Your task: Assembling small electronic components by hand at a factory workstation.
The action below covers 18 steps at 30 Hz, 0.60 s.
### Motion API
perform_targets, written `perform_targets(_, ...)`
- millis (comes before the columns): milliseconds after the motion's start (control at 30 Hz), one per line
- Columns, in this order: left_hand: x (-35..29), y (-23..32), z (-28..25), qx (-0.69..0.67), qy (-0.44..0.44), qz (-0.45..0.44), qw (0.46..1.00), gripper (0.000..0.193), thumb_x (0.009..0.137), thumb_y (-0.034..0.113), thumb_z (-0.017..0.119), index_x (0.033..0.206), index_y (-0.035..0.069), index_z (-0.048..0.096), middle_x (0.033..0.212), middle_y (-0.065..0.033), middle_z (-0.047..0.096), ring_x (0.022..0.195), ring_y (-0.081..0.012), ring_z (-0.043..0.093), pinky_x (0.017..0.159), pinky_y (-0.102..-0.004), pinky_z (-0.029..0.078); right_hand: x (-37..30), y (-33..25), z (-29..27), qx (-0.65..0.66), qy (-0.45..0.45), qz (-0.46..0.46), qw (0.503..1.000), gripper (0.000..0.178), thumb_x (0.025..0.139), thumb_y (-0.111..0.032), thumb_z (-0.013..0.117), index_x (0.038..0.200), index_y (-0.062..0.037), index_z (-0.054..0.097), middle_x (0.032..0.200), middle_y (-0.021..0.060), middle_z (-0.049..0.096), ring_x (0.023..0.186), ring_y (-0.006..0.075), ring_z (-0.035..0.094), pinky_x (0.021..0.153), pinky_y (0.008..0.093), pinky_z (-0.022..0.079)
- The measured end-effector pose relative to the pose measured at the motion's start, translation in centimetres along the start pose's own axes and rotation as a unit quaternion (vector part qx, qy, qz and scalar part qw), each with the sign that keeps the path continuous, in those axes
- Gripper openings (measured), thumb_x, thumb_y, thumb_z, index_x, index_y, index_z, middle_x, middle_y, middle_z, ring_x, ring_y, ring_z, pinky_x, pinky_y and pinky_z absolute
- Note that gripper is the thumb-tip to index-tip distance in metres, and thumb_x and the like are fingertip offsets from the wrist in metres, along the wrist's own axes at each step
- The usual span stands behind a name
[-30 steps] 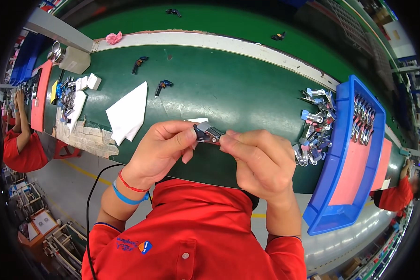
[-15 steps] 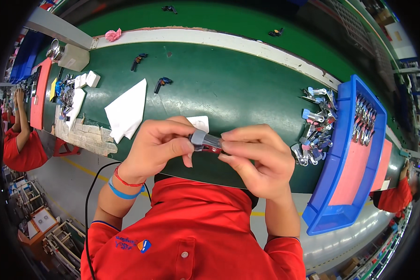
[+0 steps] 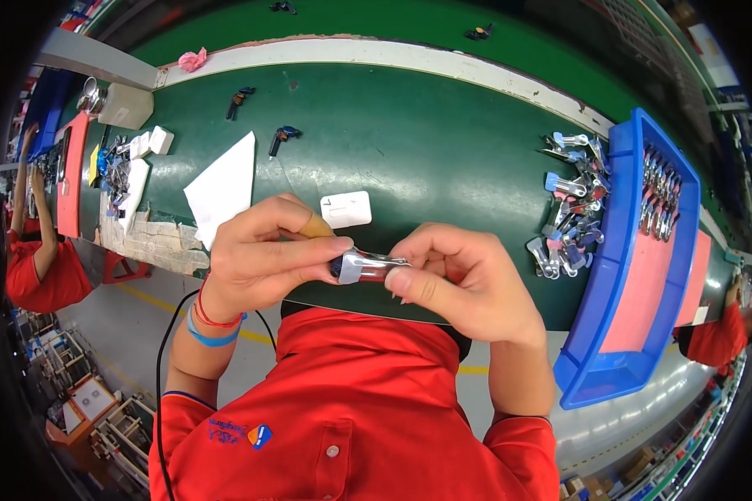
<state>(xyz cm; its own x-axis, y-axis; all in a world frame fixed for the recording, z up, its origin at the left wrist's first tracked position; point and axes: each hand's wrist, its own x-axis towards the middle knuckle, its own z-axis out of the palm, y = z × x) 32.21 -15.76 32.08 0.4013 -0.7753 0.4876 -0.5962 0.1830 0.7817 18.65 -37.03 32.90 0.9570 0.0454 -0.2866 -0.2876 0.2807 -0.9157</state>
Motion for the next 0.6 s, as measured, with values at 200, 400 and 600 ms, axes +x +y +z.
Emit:
perform_targets(200,-0.3,0.0,0.3,0.008,0.002,0.010,1.000,0.035,0.068,0.004,0.081,0.102,-0.001,0.073,0.091,-0.0101,0.060,0.073,-0.0200,0.059,0.059,-0.0290,0.047,0.1,0.6,-0.2,0.029,0.013,0.020,0.999,0.010,0.086,-0.001,0.066,0.090,0.0078,0.063,0.082,0.0139,0.063,0.065,0.0157,0.063,0.058,0.0268,0.054)
perform_targets(400,-0.4,0.2,0.0,0.010,-0.004,0.017,1.000,0.034,0.068,0.005,0.081,0.101,0.000,0.073,0.090,-0.0104,0.061,0.074,-0.0206,0.060,0.060,-0.0292,0.047,0.7,-0.3,-0.1,0.041,0.030,0.037,0.998,0.008,0.082,0.003,0.067,0.085,0.0096,0.066,0.077,0.0152,0.064,0.056,0.0158,0.061,0.050,0.0249,0.051)
perform_targets(600,-0.2,0.1,0.1,-0.001,-0.013,0.025,1.000,0.034,0.068,0.007,0.081,0.100,0.000,0.074,0.088,-0.0096,0.062,0.073,-0.0213,0.060,0.060,-0.0307,0.047,0.7,-1.3,-0.1,0.023,0.011,0.043,0.999,0.007,0.081,-0.002,0.073,0.084,0.0044,0.072,0.070,0.0060,0.065,0.056,0.0093,0.059,0.048,0.0212,0.045)
